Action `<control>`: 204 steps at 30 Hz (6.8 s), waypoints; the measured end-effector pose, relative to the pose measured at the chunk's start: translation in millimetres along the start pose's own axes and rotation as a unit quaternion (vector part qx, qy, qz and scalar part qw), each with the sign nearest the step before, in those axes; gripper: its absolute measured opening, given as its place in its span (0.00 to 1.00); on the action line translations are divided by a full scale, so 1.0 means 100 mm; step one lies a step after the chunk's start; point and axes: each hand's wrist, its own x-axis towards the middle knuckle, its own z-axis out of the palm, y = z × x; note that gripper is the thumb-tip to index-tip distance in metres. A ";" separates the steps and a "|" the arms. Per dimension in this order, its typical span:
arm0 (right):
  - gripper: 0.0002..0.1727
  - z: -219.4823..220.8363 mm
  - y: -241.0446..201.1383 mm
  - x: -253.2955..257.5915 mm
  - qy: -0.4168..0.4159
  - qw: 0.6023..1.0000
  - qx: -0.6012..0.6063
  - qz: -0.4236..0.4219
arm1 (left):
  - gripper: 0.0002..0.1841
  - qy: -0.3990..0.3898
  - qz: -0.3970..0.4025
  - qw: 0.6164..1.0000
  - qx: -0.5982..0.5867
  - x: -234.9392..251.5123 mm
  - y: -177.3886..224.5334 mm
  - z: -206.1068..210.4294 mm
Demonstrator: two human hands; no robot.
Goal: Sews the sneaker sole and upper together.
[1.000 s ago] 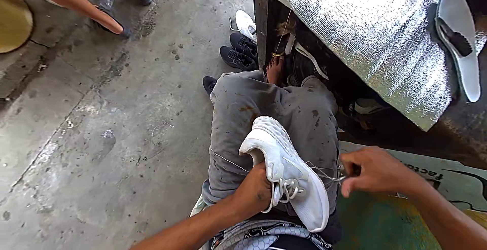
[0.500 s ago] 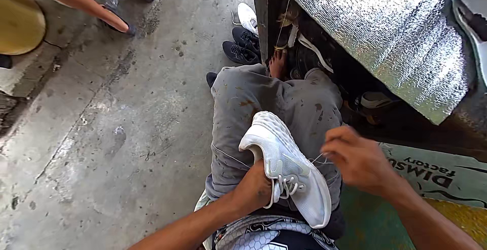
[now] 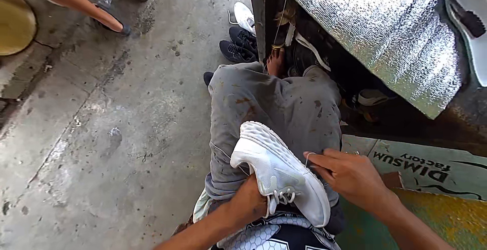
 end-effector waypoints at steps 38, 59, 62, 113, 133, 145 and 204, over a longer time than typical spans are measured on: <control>0.22 -0.26 0.06 -0.19 -0.043 0.996 -0.002 -0.075 | 0.12 -0.016 -0.054 0.987 0.153 0.05 0.05 -0.12; 0.41 0.14 -0.15 -0.10 0.026 0.983 0.175 0.041 | 0.08 -0.072 -0.057 0.983 0.160 0.29 0.06 -0.24; 0.36 0.21 -0.05 -0.11 0.035 0.988 0.137 0.064 | 0.09 -0.062 0.057 0.973 0.216 0.14 -0.17 -0.72; 0.17 0.11 -0.03 -0.07 0.057 0.967 0.250 0.004 | 0.28 -0.002 -0.330 0.823 -0.462 0.55 0.18 -0.34; 0.17 -0.04 0.00 0.58 -0.017 0.882 0.461 0.093 | 0.14 -0.026 -0.263 0.906 -0.332 0.43 0.43 -0.36; 0.15 0.00 0.06 0.52 0.017 0.872 0.483 0.084 | 0.13 -0.045 -0.236 0.936 -0.259 0.44 0.50 -0.36; 0.18 -0.08 0.27 -0.40 -0.070 0.973 0.213 0.047 | 0.10 -0.234 -0.394 0.769 -0.445 0.71 0.11 -0.46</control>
